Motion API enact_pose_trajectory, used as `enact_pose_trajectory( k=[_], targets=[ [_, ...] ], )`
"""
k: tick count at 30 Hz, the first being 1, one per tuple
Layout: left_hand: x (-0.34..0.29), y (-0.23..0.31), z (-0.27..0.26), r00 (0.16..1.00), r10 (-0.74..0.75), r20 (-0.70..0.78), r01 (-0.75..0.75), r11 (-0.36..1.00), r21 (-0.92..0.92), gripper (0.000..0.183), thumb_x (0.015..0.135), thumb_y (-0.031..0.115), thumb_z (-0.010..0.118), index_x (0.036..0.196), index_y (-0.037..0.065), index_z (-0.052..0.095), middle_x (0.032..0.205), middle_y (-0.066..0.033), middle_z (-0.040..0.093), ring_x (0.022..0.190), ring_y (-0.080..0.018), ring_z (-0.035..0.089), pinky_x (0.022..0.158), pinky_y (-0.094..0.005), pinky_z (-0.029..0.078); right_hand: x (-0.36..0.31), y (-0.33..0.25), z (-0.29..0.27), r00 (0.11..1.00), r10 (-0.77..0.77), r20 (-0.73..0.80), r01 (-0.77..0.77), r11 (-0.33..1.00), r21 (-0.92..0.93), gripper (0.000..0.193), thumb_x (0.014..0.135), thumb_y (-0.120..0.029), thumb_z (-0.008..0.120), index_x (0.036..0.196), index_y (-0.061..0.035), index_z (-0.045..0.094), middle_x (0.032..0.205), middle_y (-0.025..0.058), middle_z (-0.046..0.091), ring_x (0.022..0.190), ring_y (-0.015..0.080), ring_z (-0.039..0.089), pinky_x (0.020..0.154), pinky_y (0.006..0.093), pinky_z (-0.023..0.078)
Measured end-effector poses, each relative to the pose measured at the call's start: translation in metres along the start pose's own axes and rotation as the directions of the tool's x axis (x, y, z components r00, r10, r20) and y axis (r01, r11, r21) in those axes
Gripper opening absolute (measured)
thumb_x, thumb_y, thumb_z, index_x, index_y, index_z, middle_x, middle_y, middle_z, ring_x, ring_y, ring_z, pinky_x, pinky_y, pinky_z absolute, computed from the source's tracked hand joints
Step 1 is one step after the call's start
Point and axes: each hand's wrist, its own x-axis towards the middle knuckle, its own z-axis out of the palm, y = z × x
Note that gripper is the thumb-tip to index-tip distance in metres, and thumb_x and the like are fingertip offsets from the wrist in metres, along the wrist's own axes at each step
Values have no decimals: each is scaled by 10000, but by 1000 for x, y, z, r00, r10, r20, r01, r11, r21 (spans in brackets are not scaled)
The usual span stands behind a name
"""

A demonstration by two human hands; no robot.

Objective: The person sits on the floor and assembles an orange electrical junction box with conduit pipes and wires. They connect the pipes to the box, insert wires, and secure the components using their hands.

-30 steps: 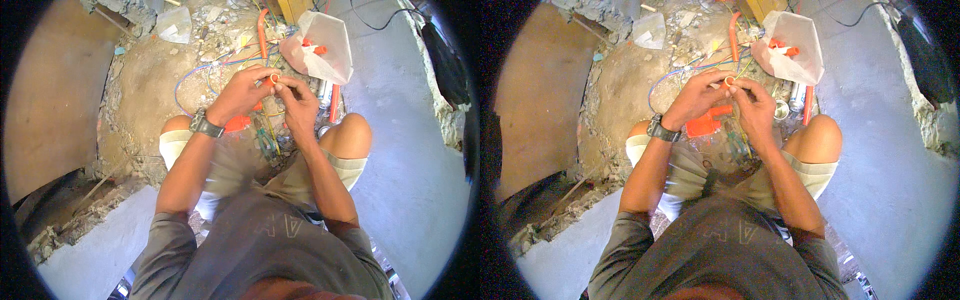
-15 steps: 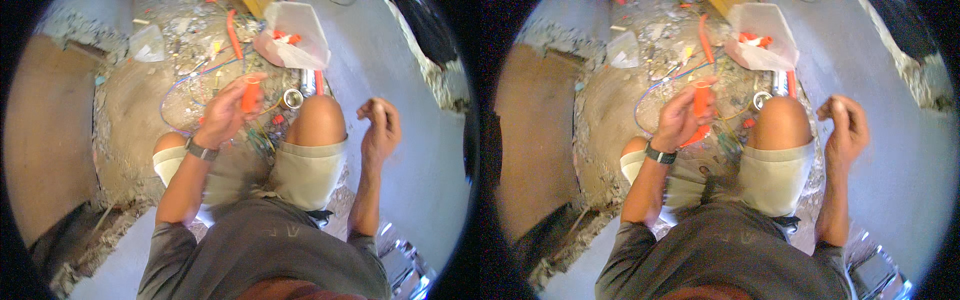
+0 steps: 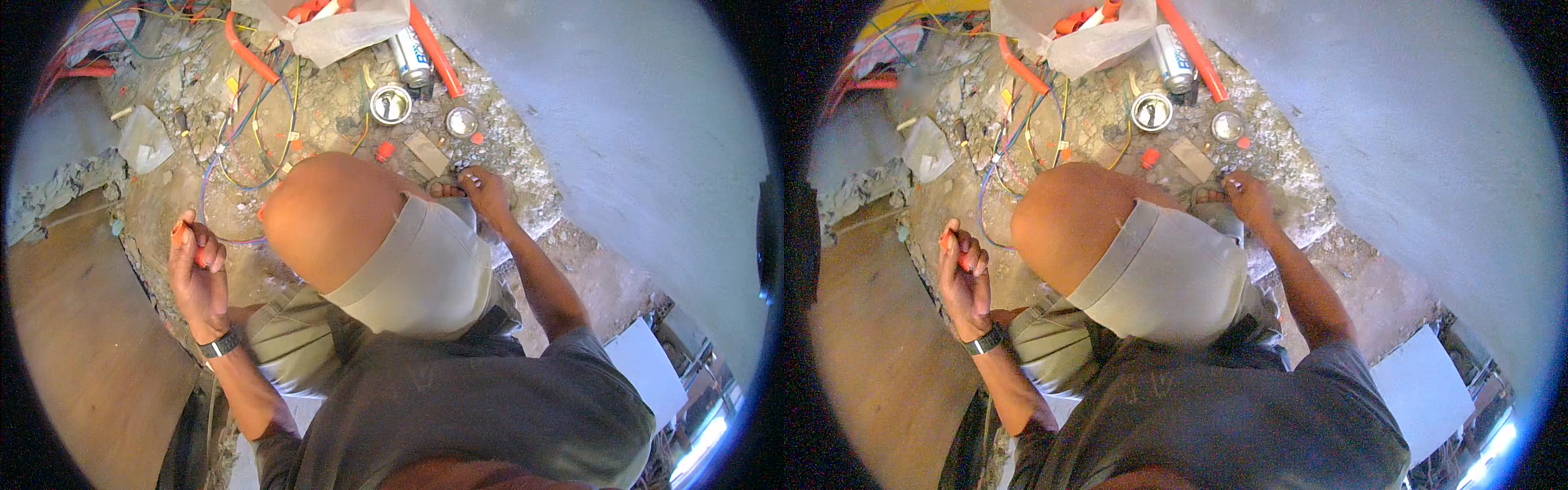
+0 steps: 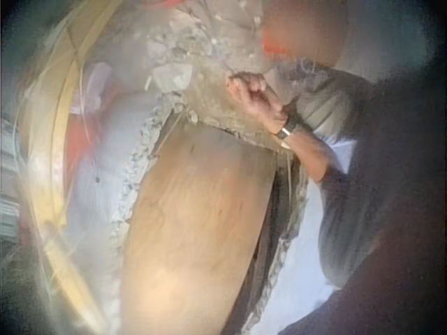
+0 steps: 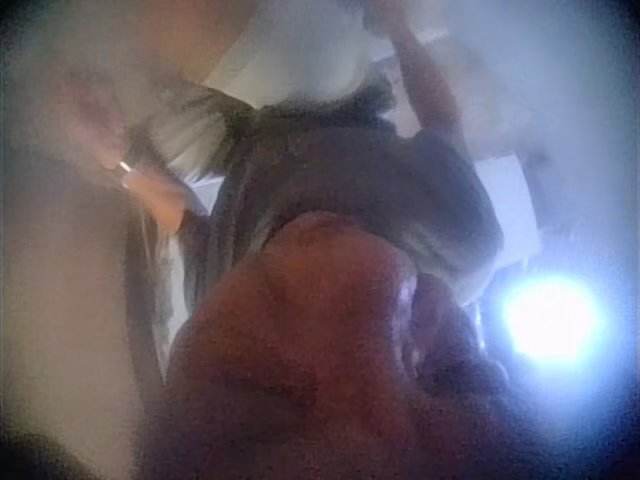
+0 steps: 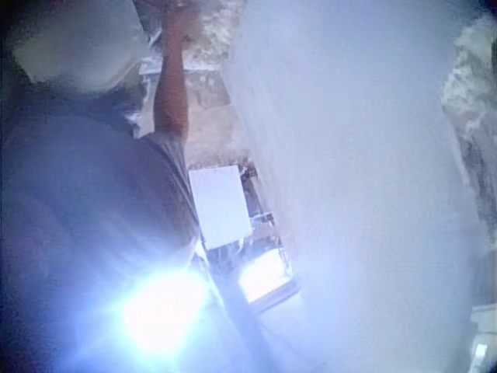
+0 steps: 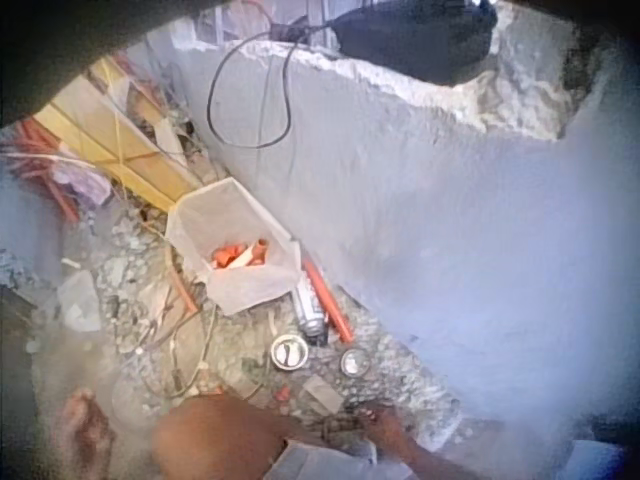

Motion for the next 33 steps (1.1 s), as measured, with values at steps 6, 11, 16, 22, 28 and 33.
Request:
enact_pose_trajectory(
  k=[6,11,16,22,28,33],
  targets=[
    [-6,39,32,965,136,-224,-98,980,172,312,1086,270,537,1309,55,575,834,12,477,633,-61,399,526,-222,317,49,-14,47,936,-278,217,287,958,-11,258,986,-318,659,1098,-98,734,1043,154,757,900,369,730,808,456,570],
    [-14,50,3,967,204,-153,-212,977,-38,272,1090,301,532,1183,60,618,705,44,389,549,-53,294,491,-231,247,77,-66,59,834,-379,401,467,872,-147,268,971,-308,676,1081,-68,723,980,187,737,863,394,713,763,464,561],
    [-24,56,14,974,225,-16,-223,951,-213,360,1101,362,491,1045,39,639,630,59,352,525,-56,274,515,-240,255,104,-93,54,657,-541,524,694,706,-142,238,977,-305,670,1033,-74,687,975,183,706,888,408,685,766,470,544],
    [-18,36,37,979,194,66,-159,923,-350,434,1090,478,463,1043,66,591,809,0,422,871,-166,385,816,-297,345,99,-83,78,549,-562,619,790,590,-165,277,979,-352,657,1061,-88,665,950,160,696,869,382,687,746,485,540],
    [-12,1,34,978,-25,207,129,853,-505,574,1084,558,407,1142,30,624,807,-27,476,767,-182,449,737,-316,406,65,-82,137,641,-408,650,730,585,-353,421,1026,-476,521,1069,-84,668,1037,193,705,960,389,700,782,542,552],
    [-11,-14,54,990,-143,-9,116,835,-537,621,1079,584,387,1193,28,638,922,-79,607,850,-219,543,789,-354,464,80,-106,174,766,-289,575,622,560,-547,402,952,-442,630,1066,-58,602,820,229,711,802,433,710,690,555,550]
  ],
)
